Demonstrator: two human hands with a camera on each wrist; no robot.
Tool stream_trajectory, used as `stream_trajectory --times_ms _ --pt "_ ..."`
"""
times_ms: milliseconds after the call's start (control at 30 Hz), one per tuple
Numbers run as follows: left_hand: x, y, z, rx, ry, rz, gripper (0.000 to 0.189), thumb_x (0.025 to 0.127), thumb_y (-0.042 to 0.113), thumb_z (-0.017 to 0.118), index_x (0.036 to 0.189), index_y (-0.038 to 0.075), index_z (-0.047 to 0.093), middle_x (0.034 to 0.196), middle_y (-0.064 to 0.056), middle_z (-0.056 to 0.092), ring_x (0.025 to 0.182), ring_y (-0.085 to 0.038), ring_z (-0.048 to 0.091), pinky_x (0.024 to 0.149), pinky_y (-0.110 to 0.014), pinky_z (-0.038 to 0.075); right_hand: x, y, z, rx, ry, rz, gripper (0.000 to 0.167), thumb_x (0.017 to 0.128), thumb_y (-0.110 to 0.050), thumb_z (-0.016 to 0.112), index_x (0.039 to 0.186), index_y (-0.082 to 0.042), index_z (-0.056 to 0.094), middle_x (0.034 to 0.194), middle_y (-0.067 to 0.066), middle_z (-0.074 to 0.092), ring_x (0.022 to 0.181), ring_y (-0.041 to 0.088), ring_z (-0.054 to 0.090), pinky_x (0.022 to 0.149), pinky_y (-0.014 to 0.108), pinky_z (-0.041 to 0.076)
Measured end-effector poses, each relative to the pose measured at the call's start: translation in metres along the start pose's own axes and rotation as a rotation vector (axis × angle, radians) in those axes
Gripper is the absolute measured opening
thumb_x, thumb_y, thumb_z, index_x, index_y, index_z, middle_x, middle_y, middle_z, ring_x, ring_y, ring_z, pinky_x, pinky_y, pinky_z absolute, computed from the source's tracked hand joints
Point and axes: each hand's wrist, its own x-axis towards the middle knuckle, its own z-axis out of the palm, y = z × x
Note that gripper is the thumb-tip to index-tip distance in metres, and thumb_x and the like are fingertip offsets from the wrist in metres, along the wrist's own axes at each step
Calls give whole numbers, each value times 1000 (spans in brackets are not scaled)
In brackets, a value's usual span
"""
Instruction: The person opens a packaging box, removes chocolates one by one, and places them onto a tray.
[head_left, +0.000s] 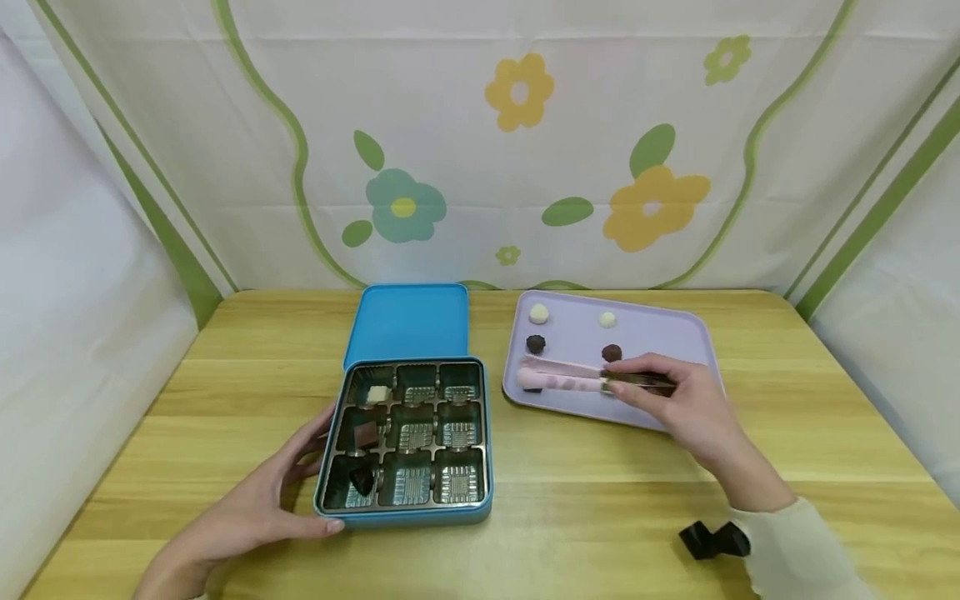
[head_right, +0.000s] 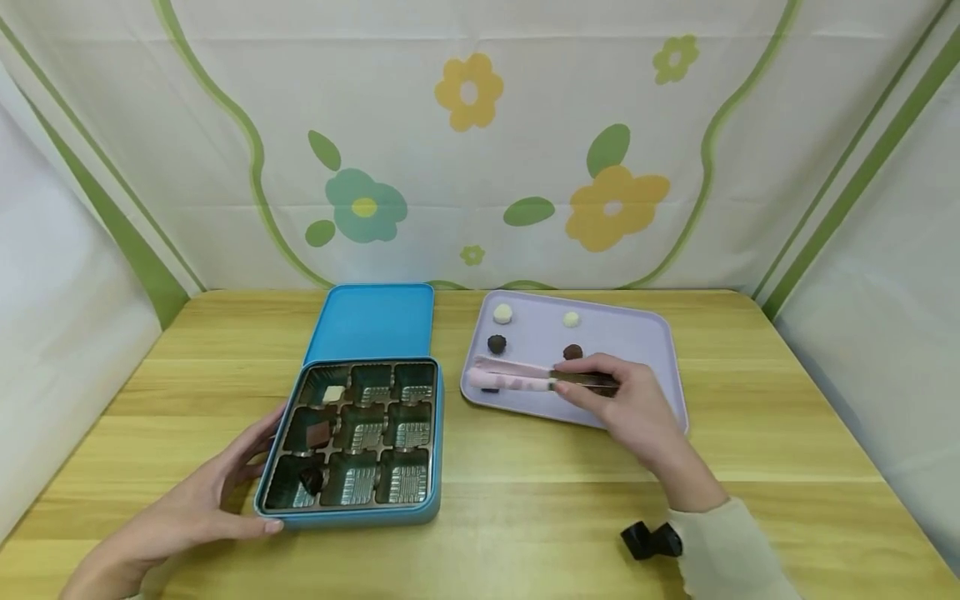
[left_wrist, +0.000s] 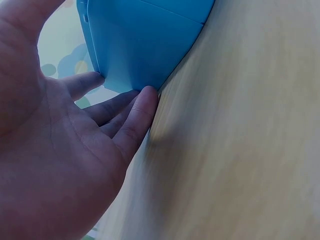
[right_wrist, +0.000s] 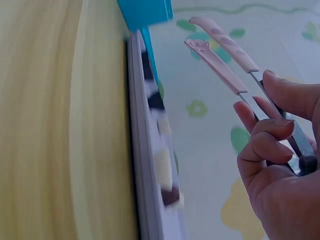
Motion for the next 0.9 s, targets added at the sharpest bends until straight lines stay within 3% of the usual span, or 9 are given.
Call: stream_trajectory --times_ms 200,267,433,600,900 --pt "0 2 -2 11 9 -22 122 85 15 92 174 38 11 179 -17 20 149 -34 48 108 -17 45 18 -23 41 -2 -59 -118 21 94 -19 85 116 -19 84 108 2 79 86 14 64 68 26 53" --pt "0 3 -2 6 7 -16 122 85 15 92 174 38 12 178 -18 21 149 -37 47 108 -17 45 23 -29 52 -6 -75 -132 21 94 -19 86 115 -20 84 109 1 80 88 15 64 69 26 53" --pt "0 3 0 -22 -17 -9 122 86 13 91 174 36 9 178 -24 16 147 -63 39 107 -17 45 32 -43 76 17 -104 -162 22 93 -18 86 116 -19 84 108 3 79 89 16 65 71 26 53" --pt "0 3 2 -52 -13 -67 121 86 16 91 173 40 10 180 -21 13 150 -62 36 105 -18 46 39 -53 98 48 -116 -194 22 94 -17 86 115 -15 84 108 6 79 92 19 71 75 26 58" --pt "0 2 0 -46 -9 -53 121 87 15 91 174 38 10 179 -22 15 150 -63 35 106 -17 45 46 -65 123 48 -112 -247 23 93 -14 85 116 -16 83 113 2 79 99 15 70 82 26 58"
